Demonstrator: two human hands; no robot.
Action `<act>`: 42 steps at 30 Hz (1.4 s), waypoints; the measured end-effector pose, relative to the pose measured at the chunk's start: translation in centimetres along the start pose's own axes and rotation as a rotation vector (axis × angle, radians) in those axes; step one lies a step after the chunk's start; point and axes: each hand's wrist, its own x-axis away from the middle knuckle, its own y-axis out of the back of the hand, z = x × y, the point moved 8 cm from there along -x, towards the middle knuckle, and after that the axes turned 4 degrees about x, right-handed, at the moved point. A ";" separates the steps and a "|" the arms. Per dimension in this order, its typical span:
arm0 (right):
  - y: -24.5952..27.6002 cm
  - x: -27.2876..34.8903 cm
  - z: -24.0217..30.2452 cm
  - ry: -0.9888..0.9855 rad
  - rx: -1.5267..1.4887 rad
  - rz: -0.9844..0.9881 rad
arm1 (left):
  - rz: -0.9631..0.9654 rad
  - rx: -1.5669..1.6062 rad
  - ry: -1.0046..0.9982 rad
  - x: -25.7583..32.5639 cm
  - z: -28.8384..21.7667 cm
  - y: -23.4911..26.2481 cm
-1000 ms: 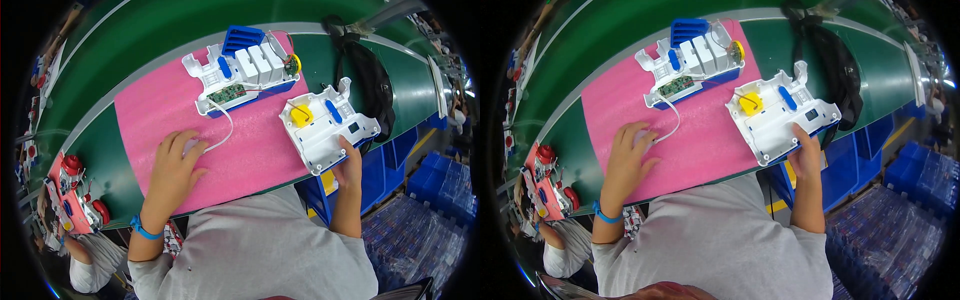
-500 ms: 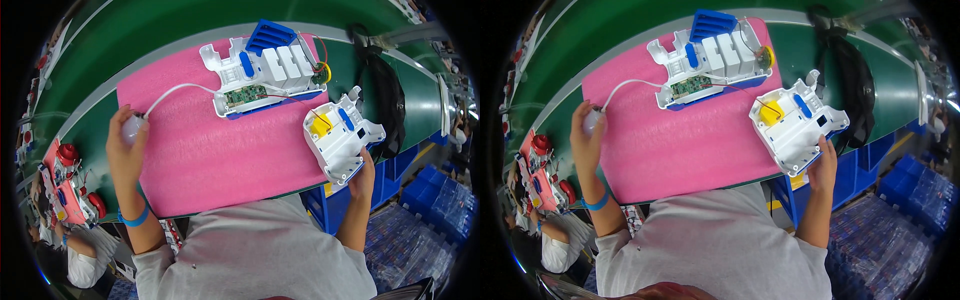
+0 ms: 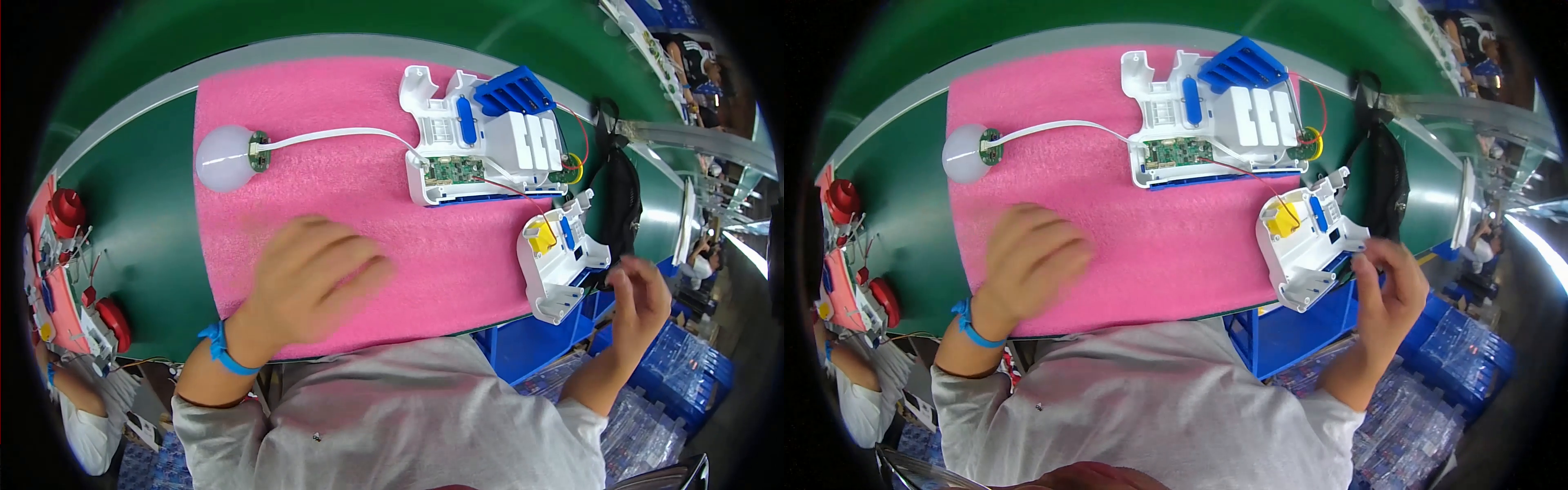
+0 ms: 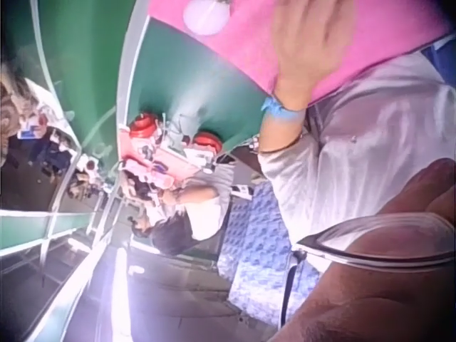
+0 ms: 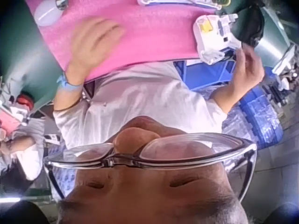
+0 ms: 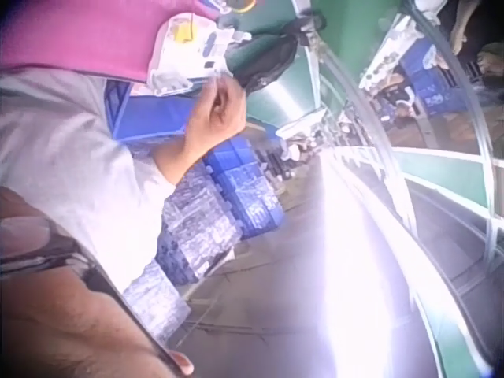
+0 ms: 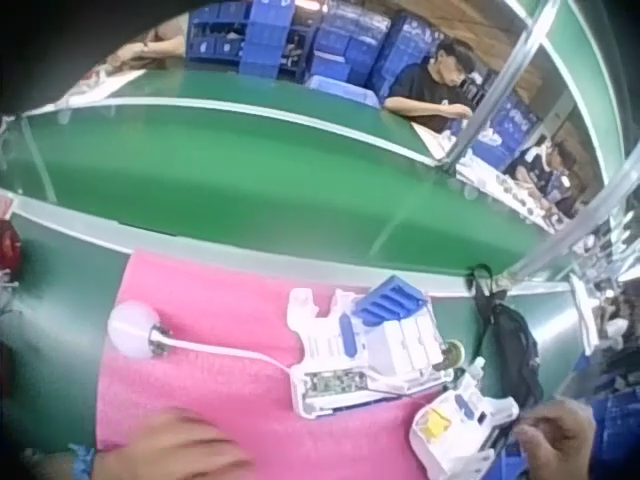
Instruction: Assembling components of an electronic light fixture on a production line.
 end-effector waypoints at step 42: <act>-22.8 -7.3 15.0 0.832 0.189 0.810 | 0.437 0.223 0.212 2.6 6.0 -3.0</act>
